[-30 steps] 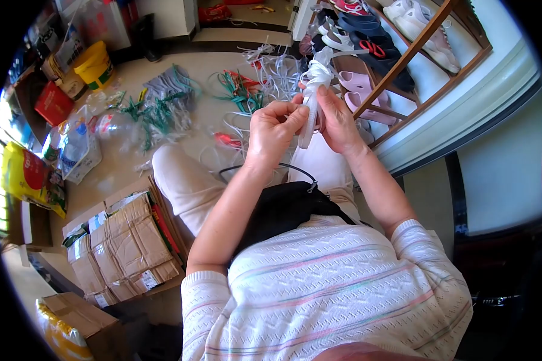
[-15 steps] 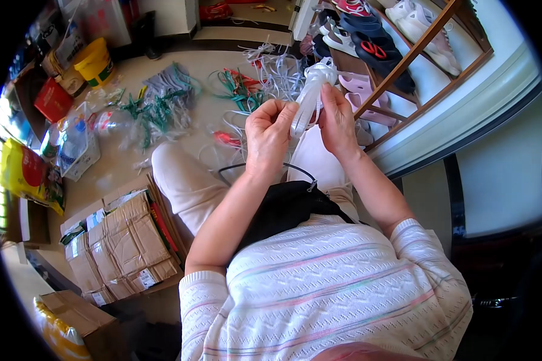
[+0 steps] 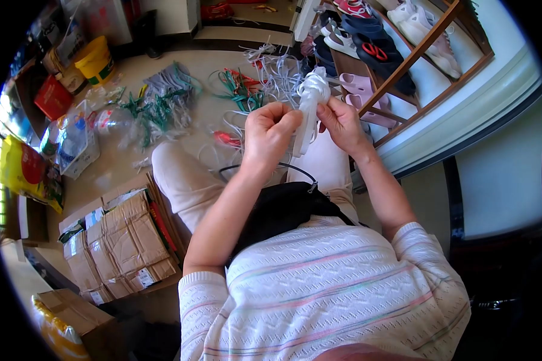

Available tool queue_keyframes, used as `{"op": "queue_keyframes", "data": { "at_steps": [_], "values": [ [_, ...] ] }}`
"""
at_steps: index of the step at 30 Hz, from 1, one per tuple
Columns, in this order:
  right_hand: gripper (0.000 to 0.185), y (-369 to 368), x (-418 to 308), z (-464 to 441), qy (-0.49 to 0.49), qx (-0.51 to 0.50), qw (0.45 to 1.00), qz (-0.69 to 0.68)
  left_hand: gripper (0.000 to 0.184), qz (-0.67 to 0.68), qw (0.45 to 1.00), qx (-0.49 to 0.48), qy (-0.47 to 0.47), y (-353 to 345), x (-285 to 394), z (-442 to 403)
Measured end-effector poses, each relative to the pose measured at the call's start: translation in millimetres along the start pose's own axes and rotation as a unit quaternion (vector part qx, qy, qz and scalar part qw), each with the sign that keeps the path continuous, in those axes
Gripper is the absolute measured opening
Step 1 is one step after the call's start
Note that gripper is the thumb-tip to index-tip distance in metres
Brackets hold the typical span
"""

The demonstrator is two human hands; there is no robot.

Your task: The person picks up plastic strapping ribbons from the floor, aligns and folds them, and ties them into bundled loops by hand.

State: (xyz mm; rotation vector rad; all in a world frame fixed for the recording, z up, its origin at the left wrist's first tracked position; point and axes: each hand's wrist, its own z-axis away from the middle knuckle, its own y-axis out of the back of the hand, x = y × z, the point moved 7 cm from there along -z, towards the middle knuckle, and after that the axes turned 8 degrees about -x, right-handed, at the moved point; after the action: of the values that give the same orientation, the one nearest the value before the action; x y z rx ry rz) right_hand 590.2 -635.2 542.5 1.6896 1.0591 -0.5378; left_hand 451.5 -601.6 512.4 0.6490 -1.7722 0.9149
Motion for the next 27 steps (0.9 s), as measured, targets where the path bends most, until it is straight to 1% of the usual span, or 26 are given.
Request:
{"op": "queue_keyframes", "data": {
  "at_steps": [3, 7, 9, 10, 12, 15, 16, 18, 19, 22, 25, 27],
  "values": [
    [0.024, -1.9, -2.9, 1.4, 0.012, -0.016, 0.999, 0.036, 0.018, -0.05, 0.996, 0.039, -0.06, -2.7, 3.2, -1.2],
    [0.02, -8.4, -14.2, 6.6, 0.013, -0.044, 0.992, 0.114, 0.02, -0.076, 0.992, 0.053, -0.084, -2.7, 0.8, -3.8],
    [0.018, -10.1, -11.3, 9.3, 0.03, -0.044, 0.988, 0.148, 0.02, -0.1, 0.989, 0.069, -0.088, 0.4, 0.1, -4.8],
    [0.017, -10.5, -10.7, 10.5, 0.039, -0.044, 0.985, 0.165, 0.019, -0.098, 0.991, 0.057, -0.074, -0.4, -1.9, -5.5],
    [0.015, -5.8, -8.6, 11.3, 0.021, -0.029, 0.989, 0.147, 0.017, -0.094, 0.994, 0.033, -0.047, -2.1, -4.0, -7.4],
    [0.012, -0.4, -7.8, 9.5, 0.008, -0.005, 0.995, 0.1, 0.014, 0.02, 0.999, -0.035, 0.02, -9.5, -2.1, -2.4],
    [0.012, 0.9, -7.7, 9.3, 0.005, 0.004, 0.997, 0.081, 0.014, 0.039, 0.998, -0.041, 0.012, -9.7, -2.7, -1.3],
    [0.012, 1.1, -7.8, 10.6, 0.015, 0.001, 0.996, 0.091, 0.013, 0.075, 0.996, -0.053, -0.004, -9.2, -6.1, -0.5],
    [0.012, 0.9, -8.2, 10.8, 0.02, 0.0, 0.995, 0.096, 0.012, 0.074, 0.996, -0.05, 0.001, -7.6, -7.3, -0.5],
    [0.012, -1.5, -9.8, 12.0, -0.013, -0.011, 0.996, 0.086, 0.011, 0.079, 0.996, -0.045, 0.012, -5.8, -10.9, -1.1],
    [0.012, -1.7, -20.0, 13.3, 0.055, -0.011, 0.981, 0.184, 0.011, 0.099, 0.994, -0.038, 0.027, -6.0, -18.2, -0.8],
    [0.011, -3.5, -24.0, 14.7, 0.081, -0.012, 0.975, 0.208, 0.011, 0.119, 0.992, -0.015, 0.046, -4.0, -25.0, -0.3]
  ]
}}
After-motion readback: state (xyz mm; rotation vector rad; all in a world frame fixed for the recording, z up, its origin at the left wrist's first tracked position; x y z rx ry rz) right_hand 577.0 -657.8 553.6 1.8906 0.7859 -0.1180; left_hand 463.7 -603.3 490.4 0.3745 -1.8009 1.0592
